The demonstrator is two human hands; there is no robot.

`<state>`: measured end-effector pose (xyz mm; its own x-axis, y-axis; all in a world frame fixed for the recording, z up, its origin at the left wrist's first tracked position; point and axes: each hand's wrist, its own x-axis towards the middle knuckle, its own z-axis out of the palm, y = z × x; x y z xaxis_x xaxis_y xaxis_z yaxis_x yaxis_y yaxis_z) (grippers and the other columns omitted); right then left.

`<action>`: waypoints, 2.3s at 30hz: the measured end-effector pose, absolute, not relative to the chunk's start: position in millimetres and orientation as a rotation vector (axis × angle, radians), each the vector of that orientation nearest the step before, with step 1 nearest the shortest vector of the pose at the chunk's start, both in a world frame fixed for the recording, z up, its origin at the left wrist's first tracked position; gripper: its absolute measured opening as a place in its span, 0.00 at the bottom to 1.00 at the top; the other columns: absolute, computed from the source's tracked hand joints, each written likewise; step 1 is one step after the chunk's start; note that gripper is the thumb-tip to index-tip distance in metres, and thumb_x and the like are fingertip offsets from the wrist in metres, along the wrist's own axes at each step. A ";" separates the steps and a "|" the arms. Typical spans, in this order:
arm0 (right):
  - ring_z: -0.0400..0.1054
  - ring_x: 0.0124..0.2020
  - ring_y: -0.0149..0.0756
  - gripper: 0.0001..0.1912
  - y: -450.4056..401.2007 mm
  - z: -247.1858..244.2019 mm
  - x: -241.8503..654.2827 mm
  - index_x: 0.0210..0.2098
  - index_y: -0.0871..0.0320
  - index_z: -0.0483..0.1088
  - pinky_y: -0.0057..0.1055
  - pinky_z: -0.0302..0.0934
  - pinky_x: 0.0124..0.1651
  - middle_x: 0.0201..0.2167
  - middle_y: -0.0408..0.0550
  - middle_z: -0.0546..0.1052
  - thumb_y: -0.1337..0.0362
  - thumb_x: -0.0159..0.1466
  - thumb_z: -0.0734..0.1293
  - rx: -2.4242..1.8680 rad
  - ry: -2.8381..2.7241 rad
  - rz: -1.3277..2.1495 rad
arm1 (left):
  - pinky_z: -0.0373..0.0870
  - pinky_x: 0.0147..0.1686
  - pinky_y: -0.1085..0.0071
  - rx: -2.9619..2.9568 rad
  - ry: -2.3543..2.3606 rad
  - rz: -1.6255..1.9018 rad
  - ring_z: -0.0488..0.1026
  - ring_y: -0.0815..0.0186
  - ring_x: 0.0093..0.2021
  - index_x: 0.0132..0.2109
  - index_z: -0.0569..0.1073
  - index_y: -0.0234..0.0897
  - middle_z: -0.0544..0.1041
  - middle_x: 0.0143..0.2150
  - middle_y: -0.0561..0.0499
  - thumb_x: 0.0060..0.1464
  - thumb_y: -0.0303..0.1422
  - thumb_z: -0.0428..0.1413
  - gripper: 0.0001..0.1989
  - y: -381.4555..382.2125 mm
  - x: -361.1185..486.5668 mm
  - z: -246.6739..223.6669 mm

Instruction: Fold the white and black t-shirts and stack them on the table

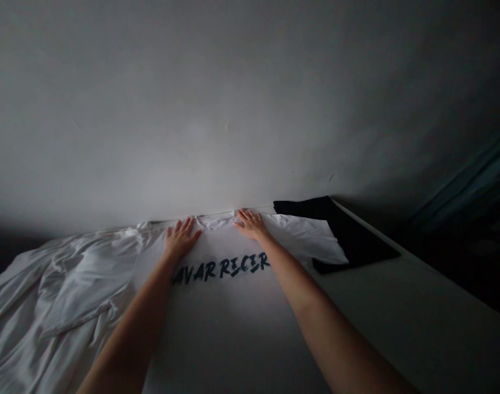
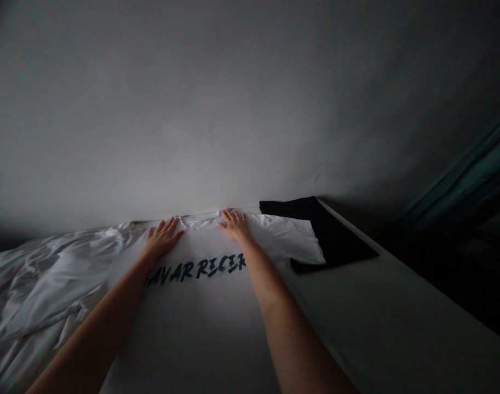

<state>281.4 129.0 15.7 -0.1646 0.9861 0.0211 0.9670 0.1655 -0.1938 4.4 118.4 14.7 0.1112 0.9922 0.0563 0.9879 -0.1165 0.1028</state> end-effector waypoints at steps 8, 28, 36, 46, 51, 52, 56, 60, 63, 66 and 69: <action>0.37 0.74 0.47 0.36 121.6 17.4 294.4 0.73 0.54 0.45 0.50 0.35 0.72 0.74 0.46 0.43 0.44 0.72 0.50 -2.059 -2.235 0.178 | 0.45 0.67 0.42 2.316 2.127 0.077 0.44 0.49 0.74 0.73 0.49 0.47 0.47 0.75 0.50 0.66 0.47 0.37 0.32 108.8 -8.1 18.5; 0.43 0.73 0.47 0.32 1.8 21.8 325.0 0.71 0.63 0.52 0.41 0.39 0.72 0.73 0.56 0.50 0.54 0.73 0.54 -2.110 -2.125 0.114 | 0.51 0.68 0.51 2.360 2.161 0.120 0.50 0.52 0.73 0.72 0.55 0.41 0.52 0.74 0.46 0.68 0.40 0.39 0.28 3.1 -47.2 16.6; 0.46 0.72 0.44 0.27 -40.7 28.4 231.6 0.67 0.61 0.60 0.45 0.40 0.71 0.71 0.56 0.55 0.57 0.74 0.50 -1.926 -2.139 0.104 | 0.51 0.68 0.52 2.303 2.150 0.325 0.55 0.52 0.71 0.70 0.59 0.35 0.58 0.71 0.40 0.67 0.35 0.39 0.27 -55.4 70.5 23.5; 0.43 0.73 0.47 0.31 -117.9 17.1 341.7 0.71 0.59 0.53 0.45 0.39 0.71 0.73 0.56 0.50 0.53 0.73 0.52 -2.284 -1.881 0.071 | 0.46 0.69 0.52 2.111 2.324 0.083 0.45 0.52 0.74 0.73 0.53 0.43 0.50 0.75 0.45 0.68 0.43 0.38 0.29 -132.8 -55.5 25.5; 0.40 0.73 0.52 0.32 -130.6 24.6 305.7 0.69 0.74 0.54 0.49 0.34 0.71 0.72 0.66 0.49 0.57 0.73 0.52 -2.341 -1.760 0.035 | 0.46 0.69 0.49 1.981 2.452 0.083 0.46 0.45 0.73 0.70 0.56 0.22 0.52 0.72 0.30 0.66 0.42 0.40 0.33 -147.9 -5.6 27.2; 0.39 0.73 0.53 0.32 -132.2 24.8 282.4 0.68 0.74 0.55 0.50 0.33 0.71 0.72 0.65 0.49 0.57 0.73 0.52 -2.287 -1.794 0.042 | 0.46 0.69 0.50 2.052 2.398 0.132 0.46 0.46 0.73 0.71 0.55 0.23 0.51 0.73 0.32 0.66 0.40 0.40 0.33 -150.6 18.5 26.6; 0.41 0.73 0.44 0.28 -144.8 22.1 205.6 0.70 0.62 0.55 0.48 0.36 0.72 0.73 0.55 0.50 0.59 0.73 0.50 -1.936 -2.093 0.197 | 0.48 0.69 0.49 2.254 2.091 0.261 0.47 0.52 0.73 0.72 0.55 0.40 0.50 0.74 0.44 0.68 0.38 0.36 0.28 -164.7 89.8 23.0; 0.43 0.73 0.47 0.28 -171.8 21.7 222.0 0.70 0.55 0.54 0.52 0.37 0.71 0.73 0.51 0.49 0.56 0.73 0.51 -1.980 -2.097 0.219 | 0.47 0.67 0.43 2.265 2.114 0.235 0.47 0.47 0.73 0.71 0.56 0.49 0.51 0.74 0.46 0.68 0.45 0.39 0.28 -182.1 66.7 26.3; 0.44 0.72 0.50 0.30 -202.8 20.8 280.8 0.71 0.57 0.54 0.51 0.37 0.71 0.73 0.53 0.50 0.54 0.73 0.52 -2.111 -2.055 0.135 | 0.49 0.66 0.43 2.241 2.213 0.148 0.48 0.46 0.73 0.72 0.54 0.47 0.51 0.74 0.42 0.68 0.45 0.40 0.29 -202.0 10.1 26.5; 0.44 0.72 0.51 0.32 -237.9 15.5 339.7 0.71 0.61 0.54 0.47 0.40 0.71 0.72 0.56 0.51 0.53 0.72 0.53 -2.199 -2.007 0.015 | 0.53 0.66 0.46 2.347 2.158 0.084 0.48 0.47 0.73 0.72 0.55 0.43 0.52 0.74 0.41 0.67 0.44 0.40 0.29 -233.4 -45.7 16.1; 0.44 0.72 0.53 0.32 -264.8 12.5 367.6 0.70 0.63 0.55 0.46 0.42 0.71 0.72 0.57 0.52 0.54 0.72 0.53 -2.284 -1.954 -0.068 | 0.56 0.65 0.47 2.449 2.106 0.079 0.51 0.49 0.72 0.71 0.56 0.41 0.55 0.73 0.41 0.67 0.45 0.40 0.30 -266.4 -74.0 5.4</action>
